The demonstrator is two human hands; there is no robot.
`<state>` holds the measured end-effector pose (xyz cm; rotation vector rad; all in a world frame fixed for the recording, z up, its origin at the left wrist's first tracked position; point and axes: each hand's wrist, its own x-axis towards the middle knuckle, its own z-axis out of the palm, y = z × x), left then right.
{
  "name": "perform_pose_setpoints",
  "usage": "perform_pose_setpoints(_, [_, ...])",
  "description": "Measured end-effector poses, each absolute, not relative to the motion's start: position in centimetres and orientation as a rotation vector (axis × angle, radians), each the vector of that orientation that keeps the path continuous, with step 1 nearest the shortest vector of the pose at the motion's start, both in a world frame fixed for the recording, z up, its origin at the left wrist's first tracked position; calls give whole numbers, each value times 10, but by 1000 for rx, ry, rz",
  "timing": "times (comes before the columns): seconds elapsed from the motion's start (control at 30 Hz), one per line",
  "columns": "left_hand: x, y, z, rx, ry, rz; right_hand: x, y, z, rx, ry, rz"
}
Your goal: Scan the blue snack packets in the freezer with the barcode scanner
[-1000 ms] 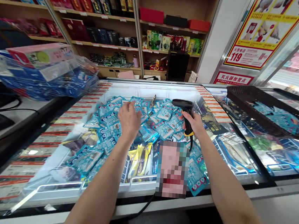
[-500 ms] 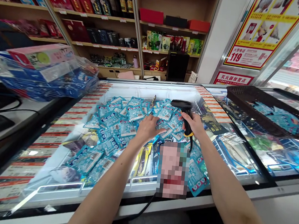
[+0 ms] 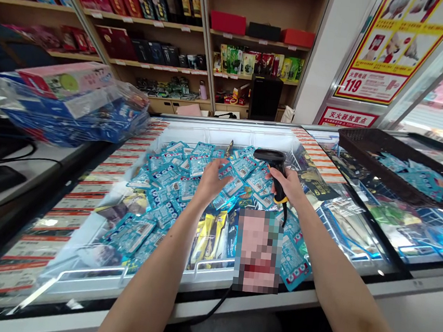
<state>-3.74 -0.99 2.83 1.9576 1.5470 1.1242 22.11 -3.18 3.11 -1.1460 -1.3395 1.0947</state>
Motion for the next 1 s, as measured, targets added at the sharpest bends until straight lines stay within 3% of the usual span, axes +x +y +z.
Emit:
perform_pose_setpoints(0.27, [-52, 11, 12, 1564, 1414, 1588, 221, -34, 33, -1120, -1360, 1098])
perform_pose_setpoints(1.0, [-47, 7, 21, 1360, 1204, 1910, 213, -47, 46, -1040, -1592, 1158])
